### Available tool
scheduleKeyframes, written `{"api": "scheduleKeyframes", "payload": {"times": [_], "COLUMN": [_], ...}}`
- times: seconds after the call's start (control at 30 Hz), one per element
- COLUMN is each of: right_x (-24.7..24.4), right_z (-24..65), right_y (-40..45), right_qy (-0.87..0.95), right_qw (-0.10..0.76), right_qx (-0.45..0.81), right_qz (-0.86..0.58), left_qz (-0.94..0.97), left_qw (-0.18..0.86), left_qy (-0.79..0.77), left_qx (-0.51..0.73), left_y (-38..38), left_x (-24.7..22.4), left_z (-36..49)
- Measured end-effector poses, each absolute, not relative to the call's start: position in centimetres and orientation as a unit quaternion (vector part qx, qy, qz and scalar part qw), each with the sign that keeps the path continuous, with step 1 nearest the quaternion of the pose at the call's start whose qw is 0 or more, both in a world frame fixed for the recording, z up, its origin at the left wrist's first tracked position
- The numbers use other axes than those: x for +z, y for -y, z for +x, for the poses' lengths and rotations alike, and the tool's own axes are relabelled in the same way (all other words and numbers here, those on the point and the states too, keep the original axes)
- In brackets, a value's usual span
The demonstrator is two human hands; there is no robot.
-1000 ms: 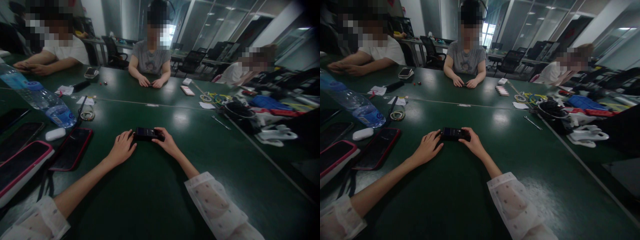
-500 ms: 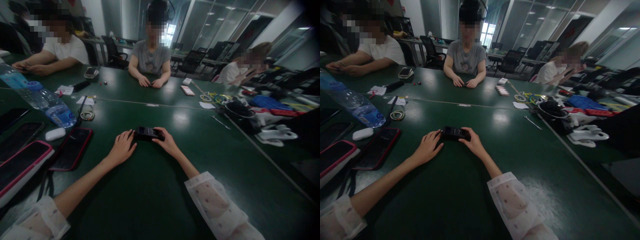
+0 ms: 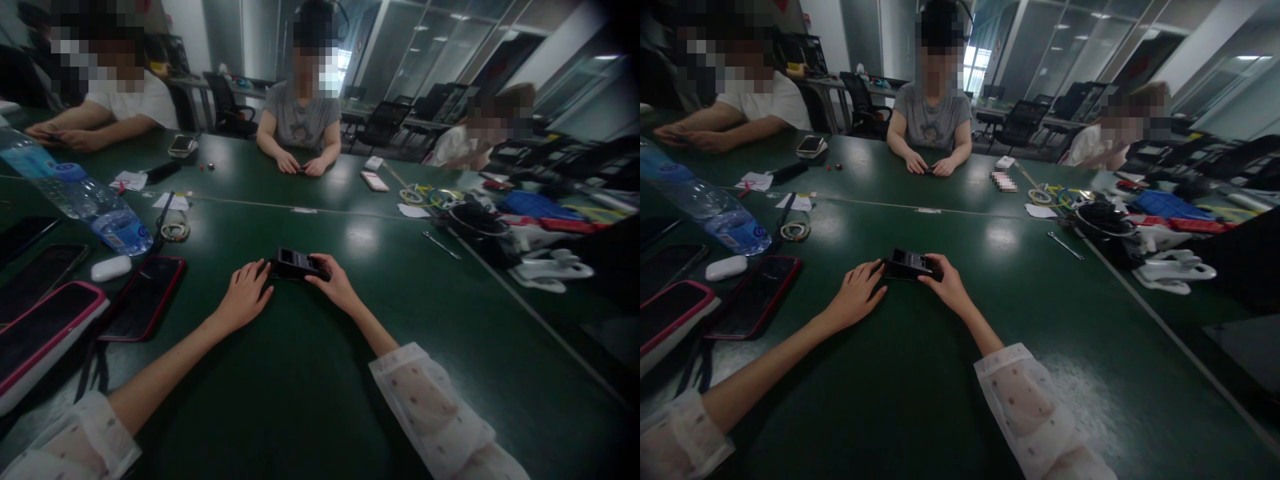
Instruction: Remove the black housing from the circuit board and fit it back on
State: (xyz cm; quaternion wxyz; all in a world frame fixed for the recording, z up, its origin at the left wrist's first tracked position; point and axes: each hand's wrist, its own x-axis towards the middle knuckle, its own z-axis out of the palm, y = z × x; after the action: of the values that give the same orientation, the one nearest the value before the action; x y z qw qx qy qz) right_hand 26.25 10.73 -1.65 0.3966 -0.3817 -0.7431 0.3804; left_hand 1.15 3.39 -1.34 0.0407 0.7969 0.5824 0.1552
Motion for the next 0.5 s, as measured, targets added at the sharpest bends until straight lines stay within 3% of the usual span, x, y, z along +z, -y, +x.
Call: {"api": "scheduleKeyframes", "payload": {"times": [0.5], "right_x": [-1.65], "right_z": [26.6], "right_y": [-11.15], "right_qy": [0.701], "right_qw": [0.431], "right_qx": [0.415], "right_qz": [-0.389], "left_qz": [0.8], "left_qw": [0.044], "left_qy": [-0.577], "left_qx": [0.161], "left_y": [-3.25], "left_x": [-1.18], "left_z": [1.06]}}
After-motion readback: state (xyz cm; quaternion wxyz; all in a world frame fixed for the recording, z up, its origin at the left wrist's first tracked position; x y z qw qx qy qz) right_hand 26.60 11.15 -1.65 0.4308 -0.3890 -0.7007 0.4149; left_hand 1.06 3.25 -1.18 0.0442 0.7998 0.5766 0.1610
